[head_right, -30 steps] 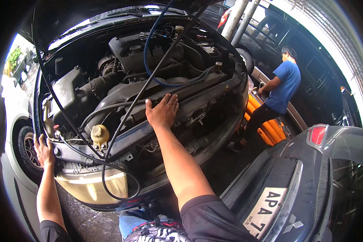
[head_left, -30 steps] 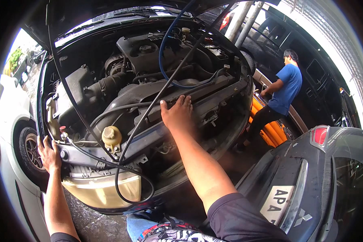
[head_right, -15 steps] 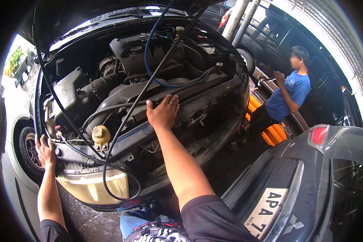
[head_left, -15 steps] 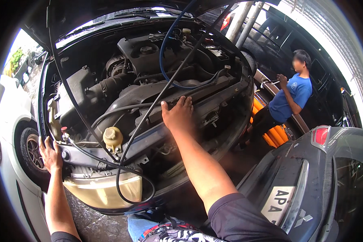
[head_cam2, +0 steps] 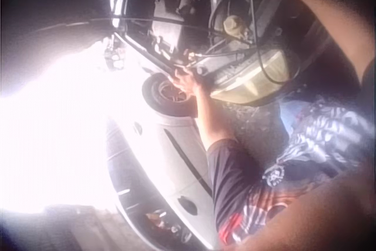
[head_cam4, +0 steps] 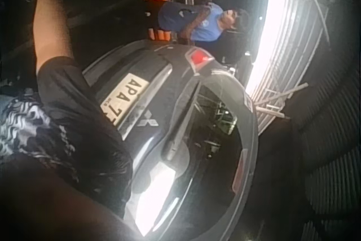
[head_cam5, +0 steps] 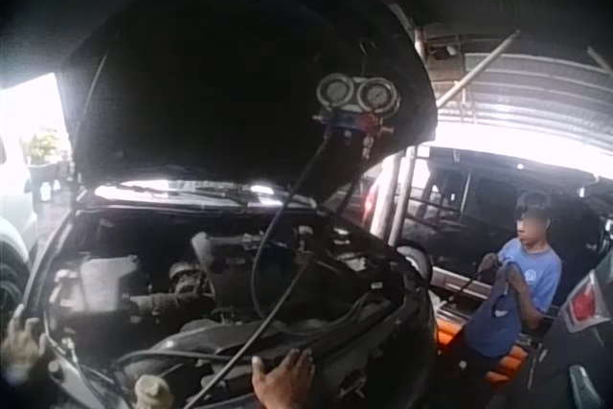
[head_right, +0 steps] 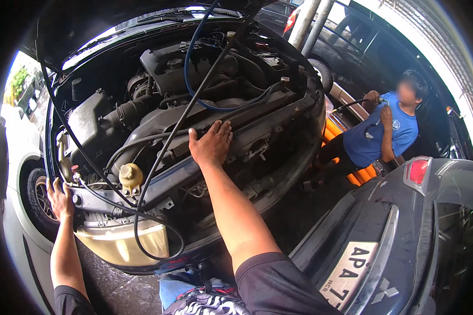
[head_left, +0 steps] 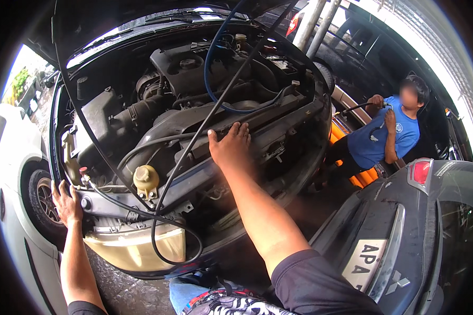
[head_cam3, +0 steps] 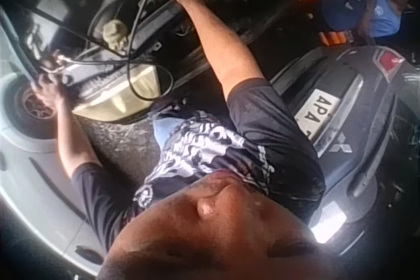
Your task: Inspecting and repairing a car engine under the hood in a service bay area.
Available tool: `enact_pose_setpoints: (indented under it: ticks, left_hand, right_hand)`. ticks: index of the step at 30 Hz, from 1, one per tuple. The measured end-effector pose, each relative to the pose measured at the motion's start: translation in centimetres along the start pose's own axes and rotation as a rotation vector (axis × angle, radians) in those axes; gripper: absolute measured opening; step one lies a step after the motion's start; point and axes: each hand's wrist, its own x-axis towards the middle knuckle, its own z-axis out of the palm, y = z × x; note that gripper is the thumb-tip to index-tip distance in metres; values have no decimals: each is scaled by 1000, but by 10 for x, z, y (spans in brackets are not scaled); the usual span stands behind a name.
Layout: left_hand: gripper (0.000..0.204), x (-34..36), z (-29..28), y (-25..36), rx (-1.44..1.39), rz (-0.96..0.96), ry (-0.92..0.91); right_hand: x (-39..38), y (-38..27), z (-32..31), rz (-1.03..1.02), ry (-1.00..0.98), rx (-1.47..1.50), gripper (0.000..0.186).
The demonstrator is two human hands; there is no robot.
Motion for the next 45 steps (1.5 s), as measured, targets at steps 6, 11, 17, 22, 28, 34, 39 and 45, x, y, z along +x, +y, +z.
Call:
enact_pose_setpoints:
  ticks: [6,11,17,22,28,34,39,45]
  left_hand:
    - [45,2,8,-9,11,13,40]
    - [44,2,6,-4,-15,12,28]
    - [41,-1,-4,2,-42,-4,39]
    - [41,-4,-16,8,-39,-40,-2]
    - [46,-3,-11,10,-43,-53,6]
    - [49,-5,-14,9,-50,-104,-29]
    - [50,-4,-13,5,-97,-114,-23]
    - [51,-2,-11,6,-106,-140,-57]
  right_hand:
    - [0,-2,-1,-10,5,12,88]
    - [2,-1,1,-1,20,-13,88]
    - [1,-2,5,0,40,-6,89]
    - [-1,-4,6,-19,67,-10,88]
    - [0,4,10,-36,65,-6,88]
    - [0,1,8,-31,37,-59,88]
    - [-1,-1,8,-21,17,-78,85]
    - [4,1,11,9,7,-121,80]
